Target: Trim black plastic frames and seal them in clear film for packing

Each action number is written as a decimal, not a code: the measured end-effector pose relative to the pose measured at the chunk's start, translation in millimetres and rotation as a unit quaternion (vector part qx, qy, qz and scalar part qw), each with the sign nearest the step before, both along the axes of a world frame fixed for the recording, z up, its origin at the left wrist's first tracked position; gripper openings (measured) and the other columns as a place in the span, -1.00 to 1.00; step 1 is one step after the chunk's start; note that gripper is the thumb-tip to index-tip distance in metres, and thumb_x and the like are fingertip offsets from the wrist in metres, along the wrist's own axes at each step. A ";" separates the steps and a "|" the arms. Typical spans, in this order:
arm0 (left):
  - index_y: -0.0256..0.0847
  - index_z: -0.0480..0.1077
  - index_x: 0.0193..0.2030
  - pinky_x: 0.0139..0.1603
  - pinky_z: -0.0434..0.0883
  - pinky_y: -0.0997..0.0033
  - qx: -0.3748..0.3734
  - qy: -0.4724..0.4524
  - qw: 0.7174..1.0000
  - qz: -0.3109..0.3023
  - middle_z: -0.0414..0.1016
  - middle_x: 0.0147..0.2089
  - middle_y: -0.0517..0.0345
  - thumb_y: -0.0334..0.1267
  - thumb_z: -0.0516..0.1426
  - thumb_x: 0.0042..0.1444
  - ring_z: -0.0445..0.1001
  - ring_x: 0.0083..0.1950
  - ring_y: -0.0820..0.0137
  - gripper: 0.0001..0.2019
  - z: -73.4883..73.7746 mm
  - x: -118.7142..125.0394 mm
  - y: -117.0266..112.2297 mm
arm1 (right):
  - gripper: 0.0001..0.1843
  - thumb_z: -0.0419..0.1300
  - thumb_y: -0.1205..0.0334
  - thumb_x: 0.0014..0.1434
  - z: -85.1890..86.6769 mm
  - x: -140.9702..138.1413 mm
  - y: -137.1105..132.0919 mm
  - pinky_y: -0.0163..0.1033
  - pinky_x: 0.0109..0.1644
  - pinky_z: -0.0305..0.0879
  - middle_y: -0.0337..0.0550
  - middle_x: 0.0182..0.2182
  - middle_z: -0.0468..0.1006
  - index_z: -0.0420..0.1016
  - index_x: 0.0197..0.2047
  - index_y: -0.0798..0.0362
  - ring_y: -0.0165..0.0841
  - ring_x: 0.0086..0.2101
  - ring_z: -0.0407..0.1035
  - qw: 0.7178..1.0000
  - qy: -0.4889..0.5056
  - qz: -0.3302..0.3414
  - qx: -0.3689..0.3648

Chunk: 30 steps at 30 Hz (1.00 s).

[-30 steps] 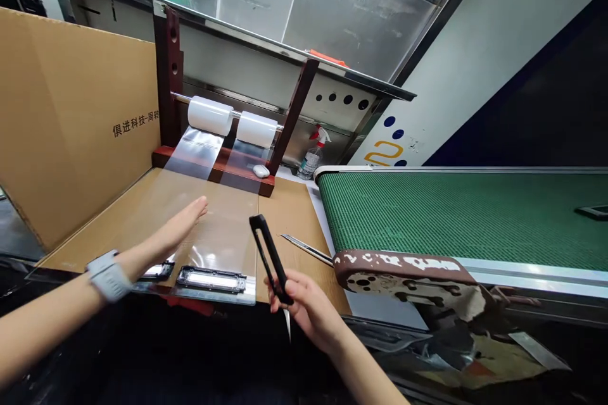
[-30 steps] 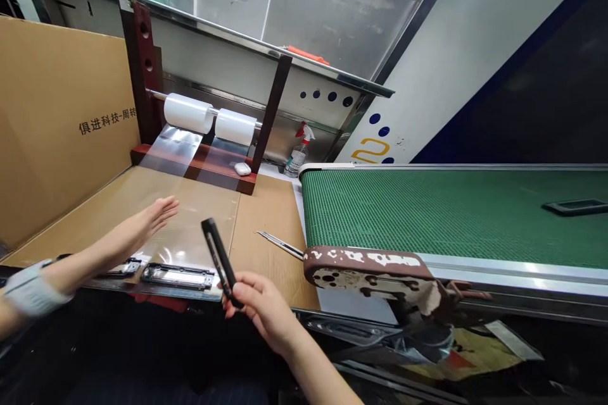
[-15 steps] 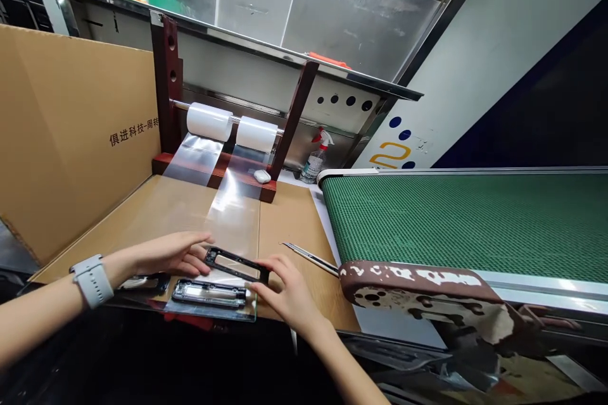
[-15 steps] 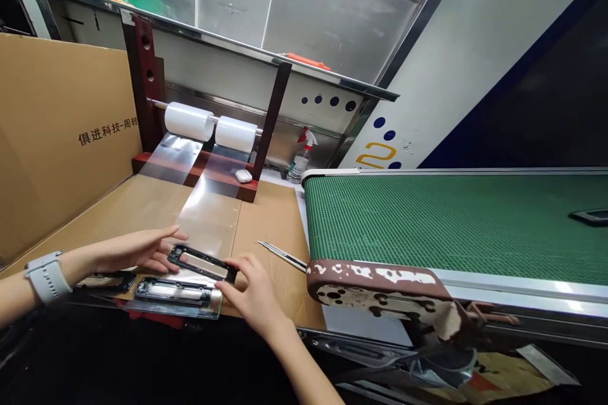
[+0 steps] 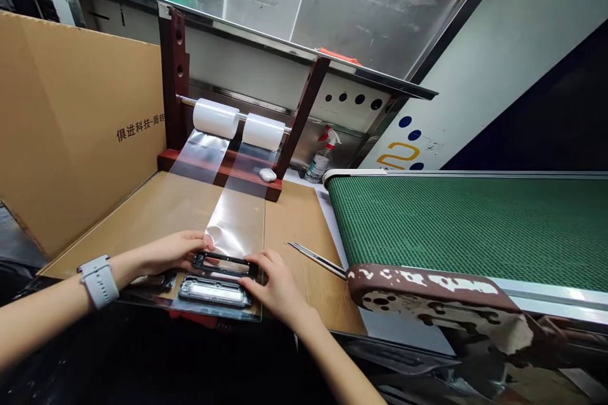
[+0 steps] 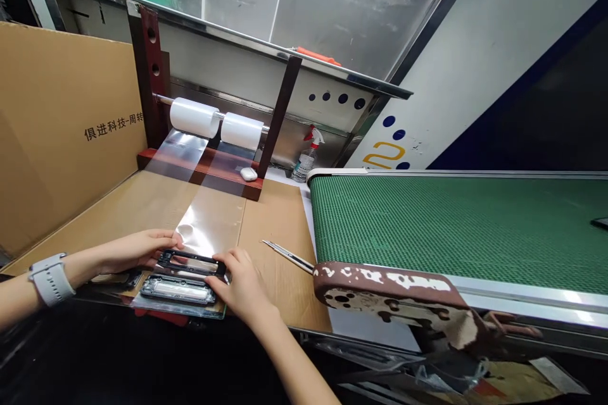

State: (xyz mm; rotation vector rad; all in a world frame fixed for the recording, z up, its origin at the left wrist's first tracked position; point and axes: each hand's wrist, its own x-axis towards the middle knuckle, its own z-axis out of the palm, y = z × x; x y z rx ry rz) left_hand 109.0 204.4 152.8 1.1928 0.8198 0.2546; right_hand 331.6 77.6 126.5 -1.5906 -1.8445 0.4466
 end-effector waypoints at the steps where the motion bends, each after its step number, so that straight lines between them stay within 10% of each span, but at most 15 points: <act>1: -0.15 0.44 -0.32 0.02 0.48 0.23 -0.001 -0.002 1.000 -0.001 0.66 -0.23 0.09 0.01 0.31 -0.04 0.58 0.01 0.15 -0.70 0.1 0.0 0.0 | -0.64 0.37 0.35 0.08 1.2 -0.6 1.1 -0.19 -0.06 0.37 -0.17 -0.24 0.48 0.52 -0.03 0.00 -0.28 -0.16 0.40 1.000 -0.003 0.000 -0.005; 14: -0.13 0.47 -0.20 0.09 0.44 0.21 0.029 -0.005 0.999 -0.020 0.66 -0.10 0.07 0.04 0.31 -0.02 0.54 0.08 0.13 -0.65 10.4 -2.5 -9.2 | -0.59 0.39 0.33 0.08 11.2 -2.1 3.1 -0.16 -0.03 0.33 -0.15 -0.19 0.47 0.45 0.00 0.02 -0.27 -0.13 0.37 1.000 -0.019 0.003 -0.022; 24: -0.14 0.22 0.29 0.37 0.18 0.20 0.126 -0.002 0.989 0.074 0.28 0.37 -0.14 0.11 0.15 0.15 0.22 0.38 0.16 -0.36 -9.9 -10.0 12.9 | -0.59 0.50 0.20 -0.06 8.5 -2.3 -27.5 -0.13 0.00 0.30 -0.17 -0.20 0.45 0.51 -0.14 0.00 -0.23 -0.12 0.33 0.998 -0.033 0.035 -0.044; 30: 0.02 0.28 0.29 0.41 0.07 0.10 0.234 0.031 0.964 0.120 0.21 0.42 0.04 0.17 0.16 0.11 0.10 0.43 0.07 -0.37 5.5 -26.8 2.2 | -0.67 0.46 0.33 -0.03 10.2 2.2 -21.0 -0.18 -0.03 0.33 -0.20 -0.28 0.42 0.55 -0.17 0.05 -0.28 -0.16 0.35 0.996 0.020 0.040 -0.078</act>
